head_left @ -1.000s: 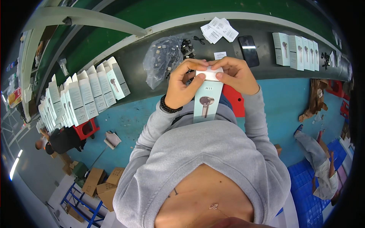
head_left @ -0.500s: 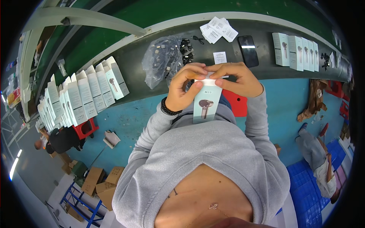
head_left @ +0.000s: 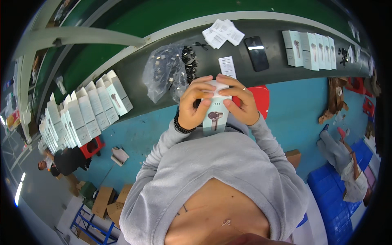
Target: Packing hair dryers into individual boxes on a production line.
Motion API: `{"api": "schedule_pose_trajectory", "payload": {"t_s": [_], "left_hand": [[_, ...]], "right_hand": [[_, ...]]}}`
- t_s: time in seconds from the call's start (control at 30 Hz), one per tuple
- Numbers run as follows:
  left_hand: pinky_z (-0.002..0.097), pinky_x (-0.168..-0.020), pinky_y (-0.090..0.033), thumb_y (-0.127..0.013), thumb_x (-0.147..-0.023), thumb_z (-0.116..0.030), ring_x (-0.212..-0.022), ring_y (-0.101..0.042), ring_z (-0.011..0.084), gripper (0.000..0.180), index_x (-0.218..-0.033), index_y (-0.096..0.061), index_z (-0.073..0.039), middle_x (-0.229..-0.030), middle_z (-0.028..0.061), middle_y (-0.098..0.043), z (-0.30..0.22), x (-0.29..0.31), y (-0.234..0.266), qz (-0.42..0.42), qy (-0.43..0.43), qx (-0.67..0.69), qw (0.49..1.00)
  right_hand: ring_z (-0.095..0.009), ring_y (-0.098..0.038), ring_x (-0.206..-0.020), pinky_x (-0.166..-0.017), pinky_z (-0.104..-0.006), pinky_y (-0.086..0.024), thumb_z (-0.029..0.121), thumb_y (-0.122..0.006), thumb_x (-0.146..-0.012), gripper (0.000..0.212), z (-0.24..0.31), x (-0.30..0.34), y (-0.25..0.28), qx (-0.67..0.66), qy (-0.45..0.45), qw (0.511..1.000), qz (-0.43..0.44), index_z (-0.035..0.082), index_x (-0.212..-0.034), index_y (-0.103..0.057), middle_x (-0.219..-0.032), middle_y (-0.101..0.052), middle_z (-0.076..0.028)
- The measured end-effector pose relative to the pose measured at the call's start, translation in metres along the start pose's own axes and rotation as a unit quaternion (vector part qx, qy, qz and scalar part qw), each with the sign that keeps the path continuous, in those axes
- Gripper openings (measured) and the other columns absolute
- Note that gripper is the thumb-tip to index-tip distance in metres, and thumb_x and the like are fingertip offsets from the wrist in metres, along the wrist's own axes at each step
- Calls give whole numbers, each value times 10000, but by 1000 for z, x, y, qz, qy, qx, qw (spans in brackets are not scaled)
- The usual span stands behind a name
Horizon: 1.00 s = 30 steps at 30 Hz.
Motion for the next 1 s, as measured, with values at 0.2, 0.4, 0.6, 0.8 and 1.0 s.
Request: {"api": "schedule_pose_trajectory", "payload": {"t_s": [0.2, 0.4, 0.6, 0.8, 1.0], "left_hand": [[445, -899, -409, -604, -834, -101, -1059, -533, 354, 108, -885, -555, -19, -980, 154, -601, 9, -5, -11, 3, 13, -17, 1000], [377, -873, -399, -579, -824, -28, -994, -527, 262, 105, -872, -485, -30, -981, 132, -545, 25, -32, -18, 106, 78, -50, 990], [294, -797, -450, -603, -816, -18, -973, -556, 222, 98, -867, -520, -15, -1015, 115, -553, 63, -48, -47, 12, 126, -56, 990], [392, -1042, -260, -622, -808, -138, -1280, -318, 332, 469, -1240, -487, -15, -1363, 192, -335, 71, -83, -95, 97, 86, -165, 978], [382, -1012, -315, -624, -794, -79, -1216, -412, 343, 459, -1230, -494, -20, -1332, 196, -388, 70, -62, -65, 110, 147, -189, 965]], "right_hand": [[-295, -348, -1272, -1029, -377, -291, 162, -611, -826, 582, -8, 22, -5, 22, -45, 998, -35, 8, -1321, -346, -1415, -268, -222], [-219, -332, -1272, -1036, -358, -289, 192, -667, -792, 946, -40, 59, -20, -148, -248, 957, -22, 2, -1433, 3, -1401, -273, -162], [-227, -440, -1182, -967, -331, -373, 184, -702, -774, 771, -52, 73, 7, -155, -223, 943, -192, 5, -1374, -251, -1307, -415, -161], [-235, -481, -1172, -985, -326, -359, 140, -635, -826, 482, -78, 63, 173, 162, -174, 919, -315, -44, -1243, -479, -1278, -504, -174], [-337, -513, -985, -814, -458, -410, 226, -601, -815, 392, -120, 46, 309, 689, -226, 652, -221, 180, -1203, -568, -1017, -613, -121]]}}
Point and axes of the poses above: each hand's wrist, its own x-axis away from the middle knuckle, its own y-axis out of the back of the hand, z = x × y, the point moved 5 cm from there along -x, towards the middle knuckle
